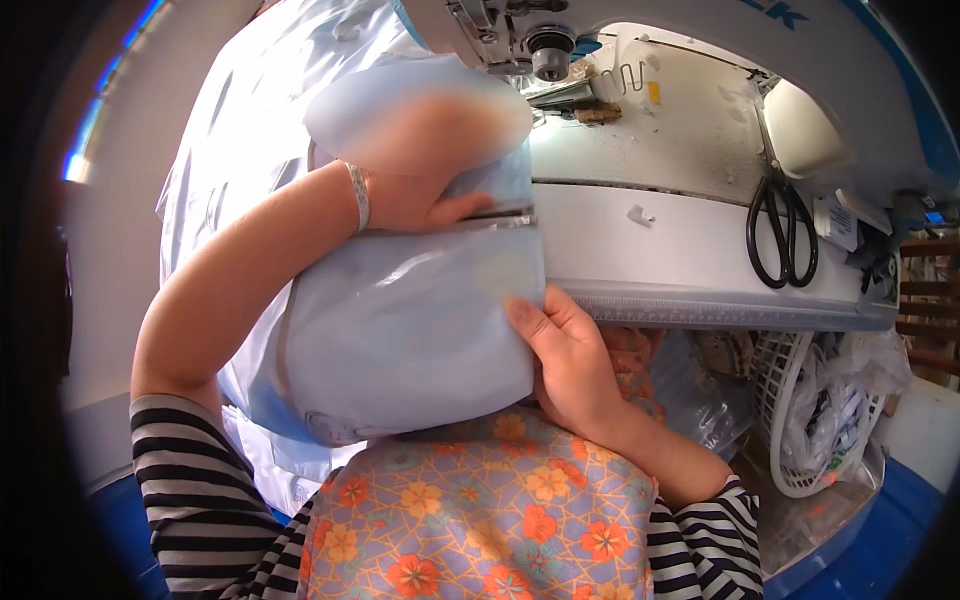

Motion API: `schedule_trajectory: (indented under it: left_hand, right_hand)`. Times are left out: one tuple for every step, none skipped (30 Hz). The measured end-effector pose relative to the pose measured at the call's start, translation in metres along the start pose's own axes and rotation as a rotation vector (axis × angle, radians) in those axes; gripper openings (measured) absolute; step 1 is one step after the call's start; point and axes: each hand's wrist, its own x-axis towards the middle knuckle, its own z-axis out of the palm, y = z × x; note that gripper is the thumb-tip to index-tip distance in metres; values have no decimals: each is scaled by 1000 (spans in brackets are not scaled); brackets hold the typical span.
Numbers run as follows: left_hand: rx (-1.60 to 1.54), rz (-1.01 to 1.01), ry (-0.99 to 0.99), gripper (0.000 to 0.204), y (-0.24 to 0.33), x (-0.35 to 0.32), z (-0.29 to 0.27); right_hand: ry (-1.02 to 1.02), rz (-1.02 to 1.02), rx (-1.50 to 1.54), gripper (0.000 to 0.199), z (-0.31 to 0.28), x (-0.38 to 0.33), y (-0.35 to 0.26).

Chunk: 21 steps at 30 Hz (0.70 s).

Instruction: Sewing together fabric and transparent plastic pieces using an industrial sewing machine.

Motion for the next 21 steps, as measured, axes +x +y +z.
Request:
schedule_trajectory:
  left_hand:
    - [9, 14, -3, 63, -2, -1, 1]
    - [16, 30, -6, 63, -6, -2, 1]
    - [23, 48, -9, 64, -9, -2, 2]
    - [11, 55, -17, 63, -13, -3, 3]
    - [1, 63, -23, 62, -15, -3, 3]
    - [-7, 69, -30, 61, -16, -4, 4]
    - [3, 70, -4, 60, -17, -4, 4]
    - [14, 70, 21, 59, -17, -4, 5]
    - [24, 73, 45, 58, -17, -4, 5]
    - [13, 65, 28, 57, -15, -5, 6]
    - [1, 58, 11, 55, -15, -4, 6]
    - [-9, 51, -4, 54, -14, -4, 6]
    - [-11, 51, 8, 53, -13, -5, 6]
    - [-12, 52, 21, 53, -13, -4, 6]
    - [-13, 54, 32, 52, -12, -5, 6]
    - [-5, 37, 29, 51, -12, -5, 6]
    - [3, 20, 26, 51, -12, -5, 5]
    - [11, 3, 21, 50, -12, -5, 5]
    - [-18, -3, 19, 50, -12, -5, 5]
    - [-46, -11, 18, 50, -12, -5, 5]
    - [-74, -19, 17, 50, -12, -5, 5]
  right_hand:
    - [-7, 5, 20, 28, 1, 1, 0]
    - [-59, -8, 86, 27, 1, 1, -1]
    - [-11, 10, 41, 27, 2, 2, -1]
    - [-8, 10, 43, 27, 3, 3, -1]
    - [-40, 1, 76, 27, 3, 4, -2]
    - [-6, 10, 45, 27, 4, 4, -2]
    - [-5, 9, 47, 27, 5, 5, -2]
    - [-4, 8, 50, 27, 5, 5, -2]
    - [-11, 3, 57, 28, 5, 5, -2]
    - [-16, -3, 65, 28, 6, 5, -2]
    - [-62, -23, 113, 28, 5, 5, -2]
    - [-15, -10, 71, 28, 5, 5, -2]
    - [-9, -11, 68, 29, 5, 5, -2]
    - [-49, -24, 106, 29, 5, 5, -2]
    - [-8, -13, 63, 29, 5, 5, -2]
    - [-13, -14, 62, 29, 5, 5, -2]
    - [-41, -25, 98, 29, 6, 5, -2]
    - [-8, -18, 65, 29, 6, 5, -2]
    - [0, -19, 69, 29, 6, 5, -2]
    - [-43, -32, 116, 29, 6, 5, -1]
    - [-1, -17, 74, 29, 6, 5, -2]
